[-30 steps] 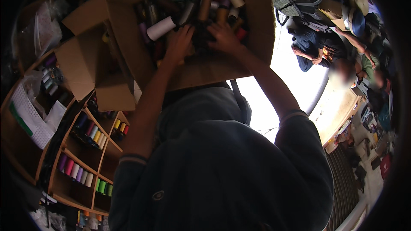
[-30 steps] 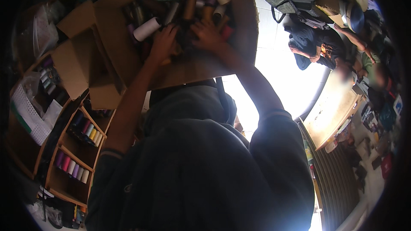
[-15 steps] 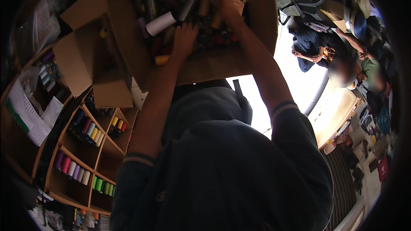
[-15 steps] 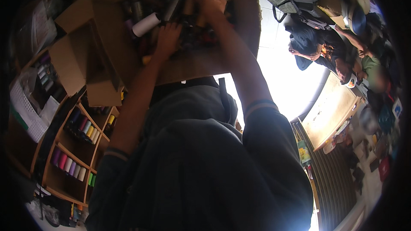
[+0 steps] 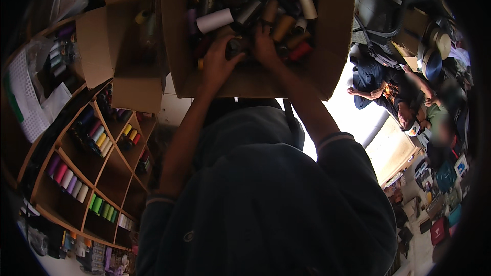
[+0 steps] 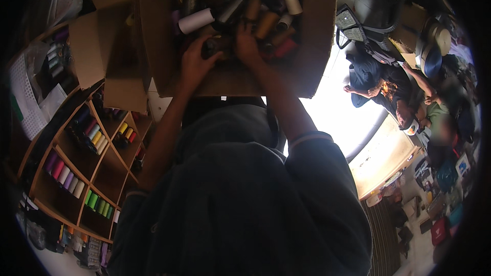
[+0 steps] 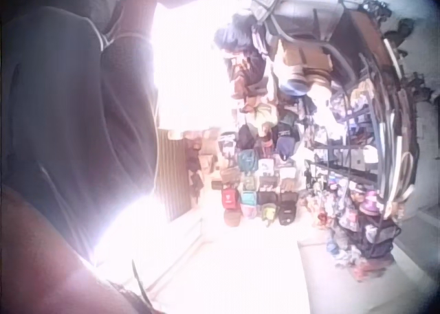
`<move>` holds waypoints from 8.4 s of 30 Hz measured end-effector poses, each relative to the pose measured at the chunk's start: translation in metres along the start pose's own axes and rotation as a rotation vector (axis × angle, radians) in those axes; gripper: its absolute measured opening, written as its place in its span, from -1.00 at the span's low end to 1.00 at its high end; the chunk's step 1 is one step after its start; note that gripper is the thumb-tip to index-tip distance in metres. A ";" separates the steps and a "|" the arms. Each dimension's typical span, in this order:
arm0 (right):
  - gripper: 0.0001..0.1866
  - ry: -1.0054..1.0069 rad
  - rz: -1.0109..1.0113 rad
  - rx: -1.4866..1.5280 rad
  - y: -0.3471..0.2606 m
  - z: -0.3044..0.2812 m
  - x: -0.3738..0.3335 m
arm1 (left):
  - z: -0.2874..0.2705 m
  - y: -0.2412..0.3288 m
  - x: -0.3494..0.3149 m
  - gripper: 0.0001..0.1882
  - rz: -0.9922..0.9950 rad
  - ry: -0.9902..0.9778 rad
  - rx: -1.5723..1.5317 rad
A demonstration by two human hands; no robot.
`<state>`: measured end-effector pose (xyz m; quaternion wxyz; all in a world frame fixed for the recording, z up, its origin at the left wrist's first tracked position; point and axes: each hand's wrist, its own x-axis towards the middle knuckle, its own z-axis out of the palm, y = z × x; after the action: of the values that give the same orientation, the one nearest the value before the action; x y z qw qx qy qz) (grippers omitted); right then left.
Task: The person organizes thread spools by picking them up from a cardboard box and placing them onto a wooden shelf. The person handles spools of various colors, including blue, purple, and white, and arranges them in rows on the shelf.
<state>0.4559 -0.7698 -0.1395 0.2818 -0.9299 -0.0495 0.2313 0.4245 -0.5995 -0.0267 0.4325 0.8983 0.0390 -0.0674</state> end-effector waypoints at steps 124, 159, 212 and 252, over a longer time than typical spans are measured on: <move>-0.36 -0.236 -0.342 0.077 -0.039 -0.167 -0.064 | -0.088 0.007 -0.050 -0.27 0.030 -0.399 -2.070; -0.45 -1.476 -0.385 1.168 -0.373 0.028 -0.262 | -0.210 -0.012 -0.480 -0.26 0.704 0.687 -1.857; -0.55 -1.738 -0.203 0.549 -0.665 0.519 -0.427 | -0.318 -0.436 -0.760 -0.29 0.956 1.313 -1.721; -0.52 -0.393 -1.794 0.277 -0.902 0.832 -0.435 | -0.233 -0.522 -0.715 -0.36 1.178 1.529 -1.465</move>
<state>-0.2763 0.3050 -0.0815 0.4504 -0.4459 -0.7689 0.0841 -0.3288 -0.1005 -0.1744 0.6682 0.1288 -0.1015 0.7257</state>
